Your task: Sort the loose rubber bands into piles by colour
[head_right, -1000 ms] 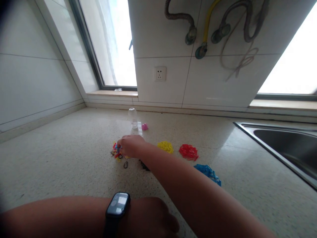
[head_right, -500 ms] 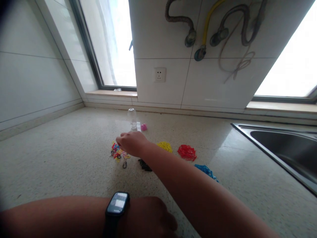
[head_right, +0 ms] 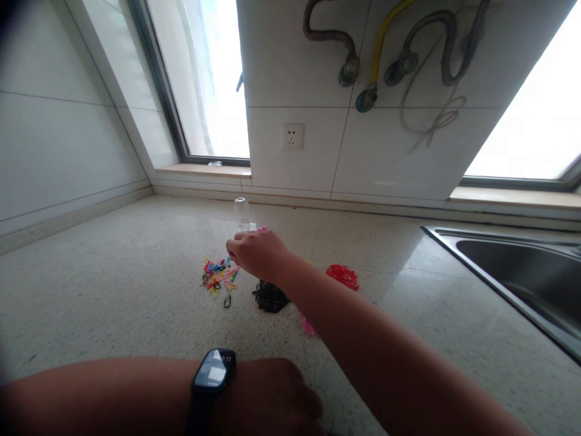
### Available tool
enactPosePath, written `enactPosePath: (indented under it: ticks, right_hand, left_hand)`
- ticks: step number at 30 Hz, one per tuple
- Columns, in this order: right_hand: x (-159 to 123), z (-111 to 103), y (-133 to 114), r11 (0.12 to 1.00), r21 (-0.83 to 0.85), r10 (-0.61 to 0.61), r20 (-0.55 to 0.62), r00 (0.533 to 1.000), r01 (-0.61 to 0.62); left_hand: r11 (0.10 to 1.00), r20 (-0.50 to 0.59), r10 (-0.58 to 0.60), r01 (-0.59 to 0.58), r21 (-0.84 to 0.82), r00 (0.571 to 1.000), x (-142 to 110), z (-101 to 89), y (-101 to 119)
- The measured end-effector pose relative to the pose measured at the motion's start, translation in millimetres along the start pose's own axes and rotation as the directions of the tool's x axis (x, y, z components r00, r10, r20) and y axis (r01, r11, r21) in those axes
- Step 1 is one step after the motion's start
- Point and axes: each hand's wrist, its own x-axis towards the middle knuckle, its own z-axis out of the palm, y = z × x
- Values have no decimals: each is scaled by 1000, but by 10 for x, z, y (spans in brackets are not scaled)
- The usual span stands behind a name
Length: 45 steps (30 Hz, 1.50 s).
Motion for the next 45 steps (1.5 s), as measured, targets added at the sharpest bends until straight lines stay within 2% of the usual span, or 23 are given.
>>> enactPosePath:
  ticks: [5,13,20,23,29,34,40,45]
  right_hand:
    - [-155,-34,102,997,65,49,-38,998,-47]
    - [-195,-66,89,986,154,69,-65,995,-59]
    - [-282,-174,81,973,216,98,-82,992,-78]
    - [-220,-177,18,984,164,79,-87,993,-64]
    - [37,-17,-95,993,-71,-95,-35,995,92]
    - [60,0,-88,992,-71,-110,-22,994,108]
    - [-214,-232,91,998,63,0,-25,1000,2]
    - [-734,-421,457,956,251,189,-119,975,-155]
  left_hand:
    - [999,44,-45,44,5,998,27,-39,18]
    - [999,59,-35,33,23,998,27,-23,1]
    - [999,77,-40,40,-1,996,42,-90,6]
    - [998,51,-35,37,-41,998,36,-70,-7]
    - [993,-20,-30,27,-116,999,3,26,-54]
    - [995,-29,-14,11,-102,999,2,25,-47]
    - [1000,37,-12,12,-9,999,18,-11,-27]
    - [999,37,-21,20,40,999,31,-2,-17]
